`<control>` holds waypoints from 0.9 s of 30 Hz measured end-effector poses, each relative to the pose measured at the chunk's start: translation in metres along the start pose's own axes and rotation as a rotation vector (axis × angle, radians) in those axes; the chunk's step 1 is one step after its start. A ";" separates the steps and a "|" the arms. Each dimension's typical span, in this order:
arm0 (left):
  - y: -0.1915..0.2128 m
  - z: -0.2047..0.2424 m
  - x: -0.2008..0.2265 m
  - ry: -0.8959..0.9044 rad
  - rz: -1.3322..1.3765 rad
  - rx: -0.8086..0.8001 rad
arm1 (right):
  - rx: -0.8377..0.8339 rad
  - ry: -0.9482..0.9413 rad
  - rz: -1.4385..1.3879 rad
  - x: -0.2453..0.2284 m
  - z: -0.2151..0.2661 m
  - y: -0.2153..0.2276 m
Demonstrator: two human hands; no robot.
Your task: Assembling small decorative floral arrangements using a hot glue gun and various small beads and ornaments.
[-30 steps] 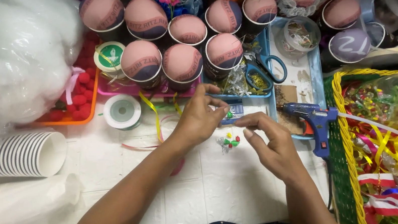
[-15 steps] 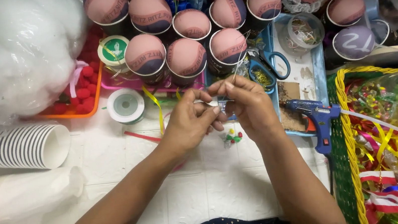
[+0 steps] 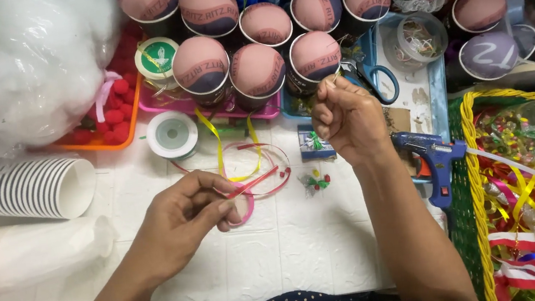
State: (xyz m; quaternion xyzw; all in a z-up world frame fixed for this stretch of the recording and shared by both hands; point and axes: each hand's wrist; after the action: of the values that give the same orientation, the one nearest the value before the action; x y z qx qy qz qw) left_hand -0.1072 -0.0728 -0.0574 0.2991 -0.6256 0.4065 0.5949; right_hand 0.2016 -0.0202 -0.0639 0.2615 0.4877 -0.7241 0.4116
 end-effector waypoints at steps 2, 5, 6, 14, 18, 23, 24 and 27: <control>-0.002 0.008 0.010 -0.028 0.071 0.000 | 0.014 -0.011 -0.016 -0.003 0.003 -0.004; -0.006 0.013 0.027 -0.020 0.054 -0.046 | -0.001 -0.003 -0.021 -0.005 0.005 -0.005; -0.008 0.014 0.036 0.000 -0.094 -0.191 | 0.003 0.002 -0.009 -0.006 0.006 -0.006; -0.017 0.002 0.039 -0.095 -0.781 -0.698 | -0.029 -0.044 0.021 -0.009 0.013 0.003; -0.046 -0.046 0.014 -0.227 -0.689 -0.213 | -0.049 -0.093 -0.005 0.000 0.007 0.009; -0.088 -0.086 -0.029 -0.024 -0.112 -0.260 | -0.036 -0.100 0.013 0.001 0.010 0.008; -0.094 -0.089 -0.049 -0.007 0.018 -0.297 | -0.034 -0.097 -0.002 0.001 0.008 0.012; -0.095 -0.077 -0.057 0.068 0.198 -0.371 | -0.023 -0.074 -0.030 -0.002 0.002 0.025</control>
State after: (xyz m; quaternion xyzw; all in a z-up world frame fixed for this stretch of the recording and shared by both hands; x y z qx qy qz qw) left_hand 0.0191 -0.0592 -0.1024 0.1075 -0.6956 0.3507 0.6178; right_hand 0.2239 -0.0256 -0.0740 0.2224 0.4845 -0.7337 0.4213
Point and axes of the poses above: each hand's wrist, its own z-axis away from the middle knuckle, its own y-axis out of the back of the hand, x = y × z, and after that the axes turned 9 degrees about -y, right-handed
